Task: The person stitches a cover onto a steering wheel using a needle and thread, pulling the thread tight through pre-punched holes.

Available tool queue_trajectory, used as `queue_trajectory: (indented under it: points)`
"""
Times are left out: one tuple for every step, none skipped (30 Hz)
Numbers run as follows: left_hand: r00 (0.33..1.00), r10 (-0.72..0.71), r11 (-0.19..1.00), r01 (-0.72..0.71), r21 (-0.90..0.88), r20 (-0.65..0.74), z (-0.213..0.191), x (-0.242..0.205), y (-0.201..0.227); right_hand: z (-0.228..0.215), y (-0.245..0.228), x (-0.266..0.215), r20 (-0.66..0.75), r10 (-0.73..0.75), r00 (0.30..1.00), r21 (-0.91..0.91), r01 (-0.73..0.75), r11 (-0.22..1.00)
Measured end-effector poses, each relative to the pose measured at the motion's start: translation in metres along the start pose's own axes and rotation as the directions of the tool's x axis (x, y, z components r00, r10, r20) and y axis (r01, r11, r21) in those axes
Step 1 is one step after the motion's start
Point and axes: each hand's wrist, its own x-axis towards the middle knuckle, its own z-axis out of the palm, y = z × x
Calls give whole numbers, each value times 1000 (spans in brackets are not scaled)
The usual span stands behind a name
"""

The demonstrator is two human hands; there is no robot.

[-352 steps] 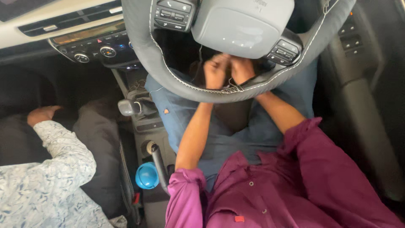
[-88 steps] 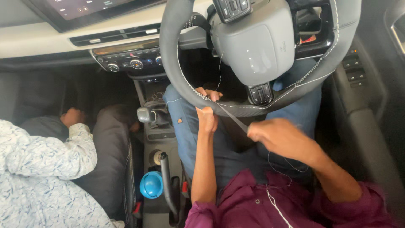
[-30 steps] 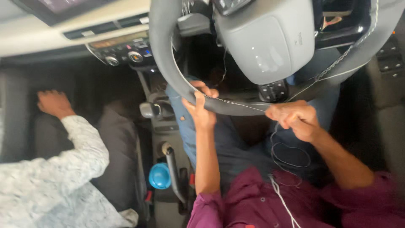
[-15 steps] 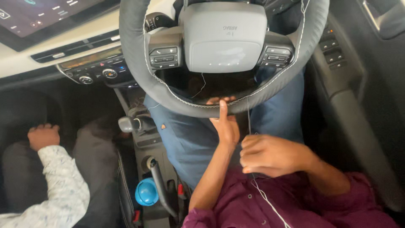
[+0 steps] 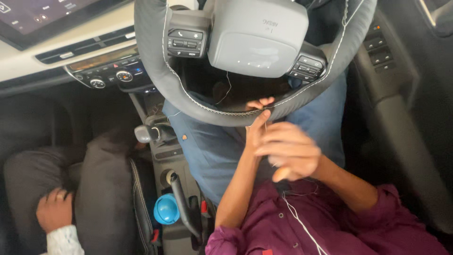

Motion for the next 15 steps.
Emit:
queue_trajectory:
  points:
    - [994, 26, 1000, -28, -14, -103, 10, -2, -3, -6, 5, -1, -162, -18, 987, -114, -1, 994]
    - [978, 50, 998, -57, -26, -205, 20, -6, -7, -13, 9, -2, -290, -48, 956, -221, -18, 975]
    - [948, 73, 995, -88, -35, -309, 29, -8, -11, -20, 14, -3, -409, -89, 908, -318, -50, 947]
    - [943, 30, 997, -53, -62, -331, 35, -6, -15, -25, 20, -3, -527, -16, 850, -371, -213, 904]
    - [933, -12, 996, -20, -88, -359, 39, -7, -19, -28, 20, -5, -641, 40, 766, -390, -371, 843]
    - [921, -55, 993, 11, -115, -385, 42, -7, -24, -27, 22, -6, -747, 197, 634, -136, -437, 889]
    - [930, -77, 984, 12, -179, -361, 46, -1, -30, -26, 25, -5, -799, 359, 483, 126, -449, 884]
    - [937, -97, 970, 14, -242, -334, 48, 5, -36, -23, 29, -5, -779, 489, 392, 318, -426, 847]
    - [942, -115, 953, 15, -302, -315, 48, 6, -42, -19, 31, -5, -735, 614, 287, 502, -378, 778]
    - [948, -116, 950, 18, -312, -296, 48, 7, -48, -10, 35, -6, -669, 699, 253, 615, -339, 712]
    - [956, -117, 947, 25, -319, -270, 45, 11, -52, -1, 44, -6, -597, 770, 223, 714, -289, 637]
    - [963, -117, 945, 33, -326, -244, 41, 14, -55, 6, 55, -7, -611, 772, 178, 688, -364, 628]
    - [968, -129, 955, 63, -291, -213, 36, 13, -58, 16, 65, -10, -622, 773, 123, 663, -443, 603]
    - [973, -142, 962, 93, -256, -183, 31, 12, -60, 24, 76, -15, -633, 771, 69, 637, -519, 570]
    - [975, -158, 967, 121, -226, -154, 26, 8, -63, 28, 84, -23, -635, 770, 63, 655, -484, 580]
